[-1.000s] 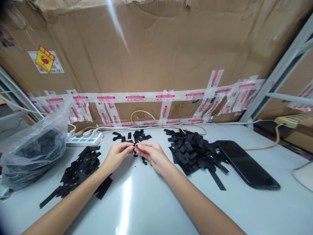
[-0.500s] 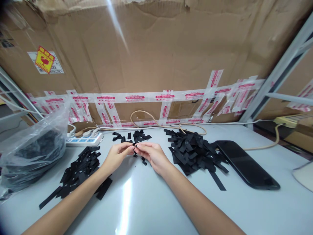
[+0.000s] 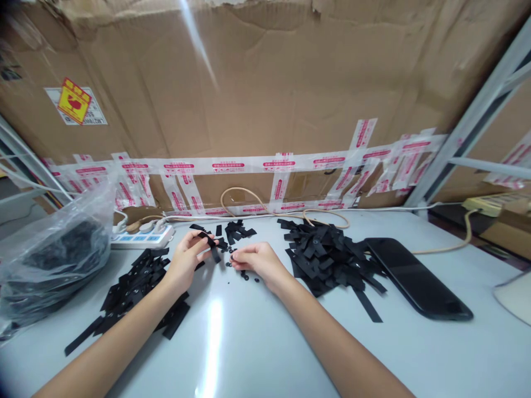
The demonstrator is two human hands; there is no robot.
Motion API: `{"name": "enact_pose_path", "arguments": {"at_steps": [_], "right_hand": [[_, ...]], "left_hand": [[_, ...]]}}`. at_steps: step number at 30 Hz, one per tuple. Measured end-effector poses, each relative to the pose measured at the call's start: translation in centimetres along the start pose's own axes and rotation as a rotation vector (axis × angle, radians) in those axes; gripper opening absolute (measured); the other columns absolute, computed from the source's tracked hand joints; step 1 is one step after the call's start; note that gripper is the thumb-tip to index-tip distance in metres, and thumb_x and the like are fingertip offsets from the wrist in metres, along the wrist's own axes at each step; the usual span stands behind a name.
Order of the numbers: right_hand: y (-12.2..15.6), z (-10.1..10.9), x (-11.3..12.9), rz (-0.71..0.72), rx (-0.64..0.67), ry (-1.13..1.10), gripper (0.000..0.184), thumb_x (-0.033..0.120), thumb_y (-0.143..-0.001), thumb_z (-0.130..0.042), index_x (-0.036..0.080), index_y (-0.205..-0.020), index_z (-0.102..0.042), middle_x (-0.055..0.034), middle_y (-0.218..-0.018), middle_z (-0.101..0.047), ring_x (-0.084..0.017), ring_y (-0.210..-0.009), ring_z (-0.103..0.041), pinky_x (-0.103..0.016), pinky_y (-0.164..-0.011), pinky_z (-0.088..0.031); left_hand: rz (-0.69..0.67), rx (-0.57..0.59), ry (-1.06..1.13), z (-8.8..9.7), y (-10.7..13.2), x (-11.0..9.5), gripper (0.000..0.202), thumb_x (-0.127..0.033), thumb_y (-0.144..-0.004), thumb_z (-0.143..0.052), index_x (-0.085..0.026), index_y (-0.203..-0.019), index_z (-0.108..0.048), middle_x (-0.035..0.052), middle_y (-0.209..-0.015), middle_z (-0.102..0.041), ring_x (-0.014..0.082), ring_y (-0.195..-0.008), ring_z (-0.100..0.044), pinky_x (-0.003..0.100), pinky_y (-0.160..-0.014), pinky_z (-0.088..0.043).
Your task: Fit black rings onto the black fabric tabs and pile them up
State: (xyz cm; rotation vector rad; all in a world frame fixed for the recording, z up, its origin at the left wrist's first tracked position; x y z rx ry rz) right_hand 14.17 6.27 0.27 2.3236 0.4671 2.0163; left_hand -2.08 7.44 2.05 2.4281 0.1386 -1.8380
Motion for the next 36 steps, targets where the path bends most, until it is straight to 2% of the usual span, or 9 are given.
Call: {"name": "enact_pose_path", "arguments": {"at_steps": [4,7,10,14,18,22,29,33,36], "right_hand": [[-0.2,1.2,1.0,0.174,-0.154,0.323,0.012,0.025,-0.062,-0.066,0.015,-0.067,-0.07,-0.0058,-0.067,-0.068,-0.016,-0.063,-0.059,-0.03,-0.065,-0.045],[-0.1,1.4,1.5,0.274,-0.191,0.317,0.016,0.029,-0.062,-0.064,0.015,-0.069,-0.07,-0.0067,-0.073,-0.069,-0.017,-0.068,-0.06,-0.03,-0.067,-0.044],[0.0,1.1,1.6,0.305,-0.172,0.261,0.021,0.032,-0.062,-0.064,0.015,-0.072,-0.07,-0.0078,-0.076,-0.07,-0.018,-0.071,-0.06,-0.03,-0.066,-0.043],[0.2,0.6,1.6,0.294,-0.165,0.197,0.022,0.033,-0.061,-0.064,0.015,-0.073,-0.07,-0.0064,-0.073,-0.069,-0.017,-0.068,-0.058,-0.029,-0.062,-0.042],[0.4,0.1,1.6,0.273,-0.148,0.141,0.017,0.03,-0.058,-0.066,0.015,-0.067,-0.068,-0.0031,-0.064,-0.065,-0.015,-0.063,-0.055,-0.028,-0.06,-0.04],[0.6,-0.2,1.3,0.195,-0.15,0.064,0.013,0.026,-0.055,-0.067,0.015,-0.062,-0.067,-0.0008,-0.062,-0.062,-0.011,-0.058,-0.051,-0.026,-0.058,-0.037],[0.6,-0.4,0.3,0.045,-0.086,-0.052,0.017,0.028,-0.056,-0.069,0.015,-0.066,-0.068,-0.0004,-0.063,-0.06,-0.01,-0.059,-0.048,-0.024,-0.057,-0.035],[0.6,-0.8,0.5,0.062,-0.017,-0.092,0.021,0.034,-0.058,-0.069,0.015,-0.067,-0.069,-0.001,-0.063,-0.059,-0.011,-0.063,-0.05,-0.025,-0.059,-0.035],[0.8,-0.7,0.8,0.082,-0.046,-0.028,0.026,0.035,-0.055,-0.073,0.016,-0.072,-0.07,-0.0022,-0.069,-0.063,-0.011,-0.063,-0.049,-0.025,-0.058,-0.034]], "left_hand": [[-0.032,0.064,-0.041,-0.6,0.3,-0.2,0.024,-0.018,-0.056,-0.068,-0.016,-0.074,-0.051,0.0036,-0.077,-0.066,0.0173,-0.074,-0.064,0.033,-0.077,-0.048],[-0.054,0.136,-0.131,-1.3,0.7,-0.4,0.023,-0.021,-0.055,-0.07,-0.015,-0.072,-0.056,0.0053,-0.078,-0.067,0.0188,-0.077,-0.063,0.033,-0.077,-0.048],[-0.013,0.183,-0.166,-1.9,1.1,-0.1,0.023,-0.025,-0.055,-0.072,-0.014,-0.071,-0.059,0.0053,-0.076,-0.069,0.0197,-0.076,-0.064,0.033,-0.076,-0.048],[0.062,0.227,-0.176,-2.5,1.7,0.5,0.027,-0.026,-0.054,-0.073,-0.014,-0.074,-0.06,0.0032,-0.071,-0.068,0.0171,-0.068,-0.064,0.031,-0.072,-0.048],[0.069,0.255,-0.237,-2.8,2.1,0.8,0.026,-0.026,-0.056,-0.072,-0.015,-0.075,-0.059,0.0007,-0.066,-0.066,0.015,-0.062,-0.062,0.027,-0.065,-0.048],[0.018,0.241,-0.296,-2.7,2.1,0.7,0.023,-0.027,-0.058,-0.071,-0.016,-0.071,-0.056,-0.003,-0.062,-0.061,0.0126,-0.058,-0.06,0.023,-0.059,-0.046],[0.001,0.254,-0.309,-2.6,2.0,0.7,0.024,-0.031,-0.059,-0.07,-0.016,-0.07,-0.056,-0.0019,-0.068,-0.06,0.0119,-0.06,-0.059,0.025,-0.061,-0.048],[-0.047,0.238,-0.336,-2.4,1.8,0.7,0.022,-0.033,-0.061,-0.068,-0.015,-0.07,-0.058,-0.0006,-0.069,-0.06,0.0127,-0.061,-0.058,0.025,-0.062,-0.047],[-0.1,0.224,-0.435,-2.2,1.7,0.7,0.021,-0.035,-0.065,-0.066,-0.015,-0.069,-0.059,-0.0011,-0.062,-0.058,0.0124,-0.058,-0.054,0.024,-0.057,-0.043]]}}
Point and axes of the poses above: each hand's wrist, its own y-axis away from the middle knuckle, its own z-axis out of the back of the hand, x = y × z, the point moved 6 cm from there along -y, towards the middle knuckle
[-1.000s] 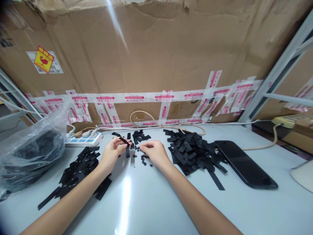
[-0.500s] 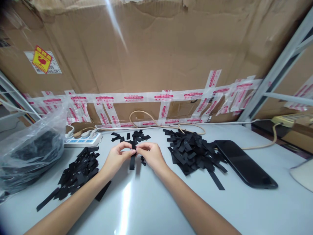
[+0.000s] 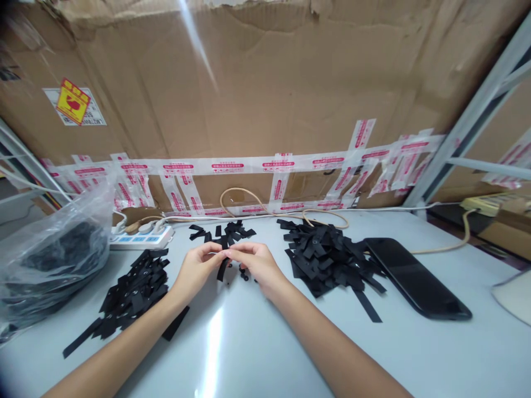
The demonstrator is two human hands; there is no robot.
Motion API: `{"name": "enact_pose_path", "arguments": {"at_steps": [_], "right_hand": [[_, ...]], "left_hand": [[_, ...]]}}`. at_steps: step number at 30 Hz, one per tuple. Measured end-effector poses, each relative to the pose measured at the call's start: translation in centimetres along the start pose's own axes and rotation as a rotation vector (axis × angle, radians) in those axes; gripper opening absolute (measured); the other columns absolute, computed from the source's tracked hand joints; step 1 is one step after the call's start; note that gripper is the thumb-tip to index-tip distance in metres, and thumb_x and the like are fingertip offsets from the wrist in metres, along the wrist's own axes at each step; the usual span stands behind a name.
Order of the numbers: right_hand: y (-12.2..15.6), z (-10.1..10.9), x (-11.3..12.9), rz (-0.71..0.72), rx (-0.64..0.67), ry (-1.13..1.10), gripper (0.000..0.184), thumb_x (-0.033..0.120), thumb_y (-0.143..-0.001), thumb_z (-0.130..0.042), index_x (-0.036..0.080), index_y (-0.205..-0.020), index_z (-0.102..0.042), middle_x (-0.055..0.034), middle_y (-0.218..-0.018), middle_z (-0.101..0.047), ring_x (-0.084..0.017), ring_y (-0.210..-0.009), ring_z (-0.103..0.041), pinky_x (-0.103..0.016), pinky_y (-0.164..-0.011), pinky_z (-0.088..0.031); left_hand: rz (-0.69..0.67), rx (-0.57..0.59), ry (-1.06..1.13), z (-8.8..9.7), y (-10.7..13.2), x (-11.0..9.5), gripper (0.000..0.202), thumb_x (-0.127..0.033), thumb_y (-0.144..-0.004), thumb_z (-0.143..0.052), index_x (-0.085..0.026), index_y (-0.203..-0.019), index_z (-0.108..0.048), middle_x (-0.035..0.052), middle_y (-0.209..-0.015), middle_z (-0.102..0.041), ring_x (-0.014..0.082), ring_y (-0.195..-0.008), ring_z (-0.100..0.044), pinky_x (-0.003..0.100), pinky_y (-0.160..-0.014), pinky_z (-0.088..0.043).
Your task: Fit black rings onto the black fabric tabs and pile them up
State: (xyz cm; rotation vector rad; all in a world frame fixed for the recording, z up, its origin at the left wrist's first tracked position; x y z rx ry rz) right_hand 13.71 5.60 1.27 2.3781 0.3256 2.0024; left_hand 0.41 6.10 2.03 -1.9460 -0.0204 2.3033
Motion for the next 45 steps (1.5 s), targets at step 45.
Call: {"name": "enact_pose_path", "arguments": {"at_steps": [45], "right_hand": [[0.0,0.6,1.5,0.365,-0.114,0.411,0.017,0.031,-0.069,-0.058,0.017,-0.07,-0.068,-0.0049,-0.072,-0.067,-0.017,-0.067,-0.057,-0.028,-0.06,-0.042]], "left_hand": [[-0.024,0.102,0.015,-0.8,0.1,0.0,0.02,-0.035,-0.07,-0.06,-0.015,-0.066,-0.059,0.0016,-0.061,-0.061,0.0141,-0.061,-0.058,0.025,-0.062,-0.045]]}}
Point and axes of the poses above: each hand's wrist, its own y-axis away from the middle knuckle, its own z-axis out of the back of the hand, x = y × z, the point moved 6 cm from there along -y, towards the middle knuckle
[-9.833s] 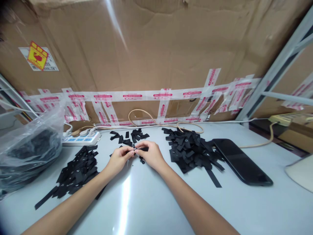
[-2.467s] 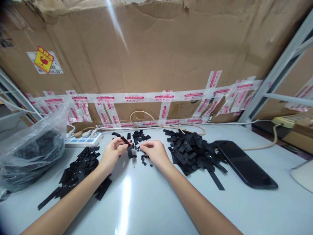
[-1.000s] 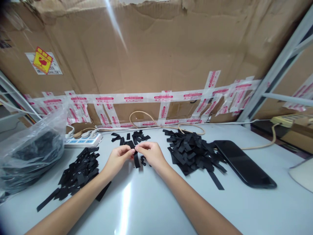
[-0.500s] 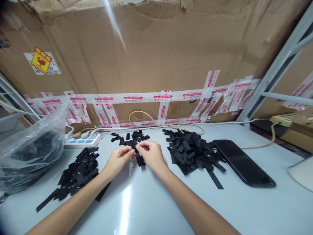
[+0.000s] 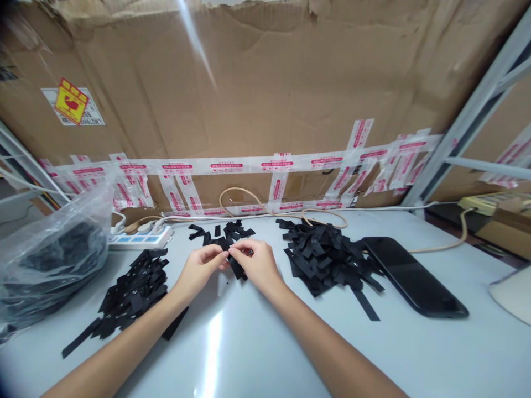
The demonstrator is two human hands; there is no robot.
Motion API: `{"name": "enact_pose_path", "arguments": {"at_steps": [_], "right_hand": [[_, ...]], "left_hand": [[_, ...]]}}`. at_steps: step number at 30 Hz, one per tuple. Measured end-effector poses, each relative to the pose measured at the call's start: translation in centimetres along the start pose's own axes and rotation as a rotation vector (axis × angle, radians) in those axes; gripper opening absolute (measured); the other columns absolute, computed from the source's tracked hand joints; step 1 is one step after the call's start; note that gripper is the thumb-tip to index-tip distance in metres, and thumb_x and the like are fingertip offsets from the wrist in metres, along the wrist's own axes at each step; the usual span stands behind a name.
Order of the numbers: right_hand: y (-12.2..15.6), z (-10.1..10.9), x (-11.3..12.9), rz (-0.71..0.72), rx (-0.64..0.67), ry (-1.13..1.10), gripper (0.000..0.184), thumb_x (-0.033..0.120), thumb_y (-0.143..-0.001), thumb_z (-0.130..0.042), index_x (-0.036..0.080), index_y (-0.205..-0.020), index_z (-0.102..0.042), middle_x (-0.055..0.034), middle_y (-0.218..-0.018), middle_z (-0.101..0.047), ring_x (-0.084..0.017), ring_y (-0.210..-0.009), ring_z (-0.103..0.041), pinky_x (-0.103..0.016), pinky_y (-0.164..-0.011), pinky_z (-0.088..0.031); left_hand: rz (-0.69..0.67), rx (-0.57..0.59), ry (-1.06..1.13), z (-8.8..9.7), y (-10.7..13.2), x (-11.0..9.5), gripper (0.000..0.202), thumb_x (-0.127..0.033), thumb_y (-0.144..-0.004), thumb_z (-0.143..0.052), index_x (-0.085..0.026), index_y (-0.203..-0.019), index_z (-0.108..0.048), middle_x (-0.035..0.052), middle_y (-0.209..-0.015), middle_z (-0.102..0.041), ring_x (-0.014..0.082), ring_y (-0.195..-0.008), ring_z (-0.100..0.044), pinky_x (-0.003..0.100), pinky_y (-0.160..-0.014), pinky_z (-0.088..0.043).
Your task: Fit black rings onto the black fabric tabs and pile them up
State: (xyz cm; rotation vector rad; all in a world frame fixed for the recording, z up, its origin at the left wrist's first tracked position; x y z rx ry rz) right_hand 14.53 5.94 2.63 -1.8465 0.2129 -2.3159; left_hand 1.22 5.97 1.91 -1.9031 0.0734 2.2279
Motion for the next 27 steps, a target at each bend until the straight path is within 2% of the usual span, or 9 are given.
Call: {"name": "enact_pose_path", "arguments": {"at_steps": [8,11,13,17,19,23,27], "right_hand": [[-0.3,0.0,0.1,0.006,0.036,0.041,0.012,0.027,-0.067,-0.059,0.018,-0.065,-0.067,-0.0038,-0.069,-0.067,-0.017,-0.067,-0.058,-0.029,-0.063,-0.042],[-0.7,1.0,0.2,0.006,0.074,0.084,0.013,0.027,-0.069,-0.057,0.019,-0.067,-0.067,-0.0035,-0.07,-0.068,-0.018,-0.067,-0.058,-0.029,-0.063,-0.042],[-1.0,2.3,0.4,0.016,0.094,0.191,0.014,0.026,-0.07,-0.055,0.019,-0.069,-0.068,-0.0034,-0.07,-0.067,-0.017,-0.065,-0.058,-0.029,-0.061,-0.041],[-1.2,5.2,0.1,0.031,0.155,0.635,0.009,0.017,-0.063,-0.06,0.021,-0.063,-0.068,-0.005,-0.067,-0.065,-0.019,-0.064,-0.056,-0.03,-0.06,-0.038],[-1.1,5.8,-0.3,0.022,0.206,0.706,0.01,0.014,-0.061,-0.061,0.021,-0.062,-0.068,-0.0051,-0.065,-0.064,-0.019,-0.061,-0.055,-0.03,-0.058,-0.037],[-0.7,4.3,-0.5,0.091,0.364,0.611,0.012,0.015,-0.064,-0.059,0.021,-0.069,-0.069,-0.0038,-0.067,-0.065,-0.018,-0.062,-0.056,-0.028,-0.06,-0.039],[-0.3,2.3,-0.5,0.131,0.425,0.609,0.012,0.018,-0.066,-0.059,0.021,-0.072,-0.069,-0.0034,-0.069,-0.065,-0.016,-0.061,-0.055,-0.028,-0.059,-0.038]], "left_hand": [[0.006,0.027,-0.017,-0.2,0.0,0.2,0.023,-0.036,-0.073,-0.057,-0.016,-0.063,-0.058,0.0024,-0.061,-0.062,0.0151,-0.062,-0.059,0.026,-0.064,-0.046],[0.026,0.009,-0.033,-0.1,-0.1,0.5,0.022,-0.035,-0.072,-0.057,-0.016,-0.062,-0.056,0.0017,-0.059,-0.062,0.0144,-0.06,-0.058,0.026,-0.063,-0.044],[0.042,-0.015,-0.045,0.1,-0.2,0.8,0.021,-0.034,-0.071,-0.057,-0.017,-0.06,-0.055,0.0011,-0.058,-0.061,0.0138,-0.057,-0.056,0.025,-0.061,-0.042],[0.064,-0.048,-0.053,0.5,-0.5,1.3,0.018,-0.032,-0.07,-0.055,-0.017,-0.06,-0.053,-0.0012,-0.054,-0.057,0.0129,-0.055,-0.054,0.024,-0.058,-0.04],[0.075,-0.064,-0.067,0.7,-0.5,1.6,0.017,-0.031,-0.07,-0.053,-0.018,-0.058,-0.05,-0.0025,-0.051,-0.054,0.0127,-0.054,-0.053,0.024,-0.058,-0.039],[0.087,-0.06,-0.088,0.6,-0.6,1.9,0.016,-0.028,-0.069,-0.052,-0.019,-0.057,-0.048,-0.0035,-0.05,-0.053,0.0126,-0.052,-0.053,0.024,-0.058,-0.038],[0.088,-0.032,-0.087,0.2,-0.5,2.0,0.014,-0.027,-0.069,-0.051,-0.019,-0.058,-0.047,-0.0034,-0.051,-0.053,0.0124,-0.053,-0.053,0.024,-0.059,-0.039]]}}
Point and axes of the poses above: each hand's wrist, its own y-axis away from the middle knuckle, its own z-axis out of the back of the hand, x = y × z, the point moved 6 cm from there along -y, towards the middle knuckle
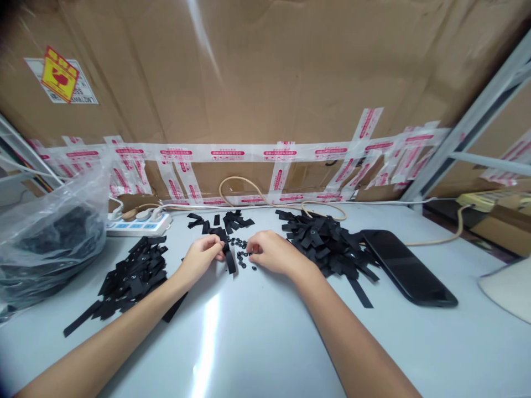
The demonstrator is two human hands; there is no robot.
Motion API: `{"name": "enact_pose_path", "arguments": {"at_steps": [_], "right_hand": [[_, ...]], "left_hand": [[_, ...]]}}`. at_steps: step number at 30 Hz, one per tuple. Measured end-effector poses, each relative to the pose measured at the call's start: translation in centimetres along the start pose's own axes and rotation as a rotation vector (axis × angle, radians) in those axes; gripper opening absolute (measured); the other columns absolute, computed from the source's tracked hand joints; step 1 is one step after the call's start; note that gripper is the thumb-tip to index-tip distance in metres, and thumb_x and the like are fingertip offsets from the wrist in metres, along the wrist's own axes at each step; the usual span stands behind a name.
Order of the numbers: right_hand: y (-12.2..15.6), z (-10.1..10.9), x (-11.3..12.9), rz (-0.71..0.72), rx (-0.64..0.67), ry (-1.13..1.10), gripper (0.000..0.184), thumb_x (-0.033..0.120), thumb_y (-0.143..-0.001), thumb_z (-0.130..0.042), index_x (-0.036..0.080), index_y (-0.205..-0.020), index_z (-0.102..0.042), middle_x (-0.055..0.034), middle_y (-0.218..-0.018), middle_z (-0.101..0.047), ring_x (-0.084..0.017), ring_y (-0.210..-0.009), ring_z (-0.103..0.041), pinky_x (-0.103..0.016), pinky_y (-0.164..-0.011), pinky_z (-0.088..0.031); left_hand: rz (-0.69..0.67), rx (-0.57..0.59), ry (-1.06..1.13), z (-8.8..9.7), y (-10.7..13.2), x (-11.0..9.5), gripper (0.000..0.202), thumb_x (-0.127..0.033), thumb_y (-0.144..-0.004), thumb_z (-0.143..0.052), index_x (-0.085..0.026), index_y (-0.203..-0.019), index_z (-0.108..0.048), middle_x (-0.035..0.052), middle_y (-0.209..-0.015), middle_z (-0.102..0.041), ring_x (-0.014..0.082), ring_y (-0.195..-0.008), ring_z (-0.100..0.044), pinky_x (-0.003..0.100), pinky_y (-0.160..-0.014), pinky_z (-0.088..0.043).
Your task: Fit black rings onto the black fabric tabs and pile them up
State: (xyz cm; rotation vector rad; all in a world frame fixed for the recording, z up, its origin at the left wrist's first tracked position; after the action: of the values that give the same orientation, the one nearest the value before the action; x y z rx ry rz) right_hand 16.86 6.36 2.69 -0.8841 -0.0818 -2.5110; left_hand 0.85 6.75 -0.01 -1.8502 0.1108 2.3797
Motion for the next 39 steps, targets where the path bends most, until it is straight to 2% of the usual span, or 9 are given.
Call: {"name": "enact_pose_path", "arguments": {"at_steps": [4,10,18,21,24,31,35,39], "right_hand": [[-0.2,-0.5,0.0,-0.026,0.007,0.03,0.009,0.017,-0.067,-0.06,0.02,-0.069,-0.068,-0.0032,-0.068,-0.065,-0.015,-0.06,-0.054,-0.027,-0.059,-0.037],[-0.3,-0.9,-0.8,-0.128,0.107,0.118,0.003,0.017,-0.07,-0.057,0.017,-0.069,-0.06,-0.0013,-0.065,-0.059,-0.012,-0.058,-0.049,-0.023,-0.054,-0.032],[0.0,-0.9,-0.7,-0.08,0.09,0.117,0.005,0.016,-0.072,-0.054,0.019,-0.069,-0.051,-0.003,-0.079,-0.055,-0.015,-0.073,-0.05,-0.023,-0.062,-0.035],[-0.1,-1.1,-0.5,-0.039,0.096,0.064,0.009,0.013,-0.071,-0.052,0.019,-0.065,-0.049,-0.0007,-0.07,-0.053,-0.013,-0.067,-0.048,-0.023,-0.058,-0.033],[-0.3,-1.3,-0.2,-0.045,0.106,-0.078,0.009,0.012,-0.07,-0.052,0.018,-0.063,-0.049,0.0023,-0.058,-0.05,-0.011,-0.055,-0.044,-0.022,-0.053,-0.032],[-1.0,-1.1,1.6,-0.001,-0.147,-0.555,0.002,0.017,-0.066,-0.057,0.017,-0.067,-0.056,-0.0001,-0.067,-0.057,-0.012,-0.063,-0.052,-0.026,-0.062,-0.041],[-1.0,-1.7,1.8,-0.018,-0.193,-0.623,0.003,0.017,-0.065,-0.057,0.017,-0.068,-0.057,-0.0008,-0.067,-0.06,-0.013,-0.063,-0.054,-0.027,-0.063,-0.043],[-0.9,-1.9,1.7,-0.026,-0.231,-0.582,0.003,0.017,-0.065,-0.057,0.017,-0.068,-0.059,-0.0011,-0.066,-0.061,-0.013,-0.06,-0.054,-0.027,-0.059,-0.043]], "left_hand": [[0.009,0.026,-0.005,-0.3,0.1,0.1,0.015,-0.028,-0.069,-0.049,-0.018,-0.058,-0.048,-0.002,-0.053,-0.054,0.0131,-0.057,-0.054,0.025,-0.06,-0.04],[0.002,0.028,-0.011,-0.4,0.1,0.2,0.015,-0.028,-0.069,-0.05,-0.018,-0.058,-0.047,-0.0021,-0.053,-0.054,0.0126,-0.054,-0.052,0.024,-0.058,-0.04],[-0.022,0.041,-0.023,-0.6,0.2,0.1,0.017,-0.03,-0.07,-0.049,-0.018,-0.058,-0.047,-0.0024,-0.053,-0.053,0.012,-0.054,-0.05,0.024,-0.058,-0.038],[-0.026,0.041,-0.021,-0.6,0.1,0.0,0.018,-0.032,-0.07,-0.049,-0.018,-0.058,-0.047,-0.0027,-0.053,-0.053,0.0123,-0.053,-0.051,0.024,-0.058,-0.038],[-0.024,0.046,-0.015,-0.6,0.1,0.0,0.019,-0.033,-0.07,-0.05,-0.018,-0.058,-0.047,-0.0029,-0.053,-0.053,0.0126,-0.054,-0.051,0.024,-0.058,-0.039],[-0.059,0.067,-0.038,-0.8,0.4,-0.4,0.02,-0.033,-0.072,-0.049,-0.018,-0.059,-0.048,-0.0021,-0.055,-0.054,0.0134,-0.057,-0.052,0.025,-0.06,-0.04],[-0.093,0.086,-0.089,-0.9,0.8,-0.9,0.019,-0.032,-0.073,-0.047,-0.018,-0.06,-0.05,-0.0013,-0.058,-0.055,0.0143,-0.06,-0.052,0.025,-0.061,-0.039],[-0.113,0.057,-0.155,-0.7,1.1,-1.3,0.021,-0.033,-0.073,-0.047,-0.018,-0.059,-0.05,-0.001,-0.058,-0.056,0.0149,-0.061,-0.052,0.025,-0.061,-0.038]]}}
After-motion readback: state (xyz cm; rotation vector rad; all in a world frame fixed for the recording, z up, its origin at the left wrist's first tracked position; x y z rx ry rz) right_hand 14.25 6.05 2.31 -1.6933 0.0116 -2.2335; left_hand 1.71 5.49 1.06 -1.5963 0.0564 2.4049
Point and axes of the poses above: each hand's wrist, its own y-axis away from the middle knuckle, its own z-axis out of the back of the hand, x = y × z, the point moved 6 cm from there along -y, towards the middle knuckle
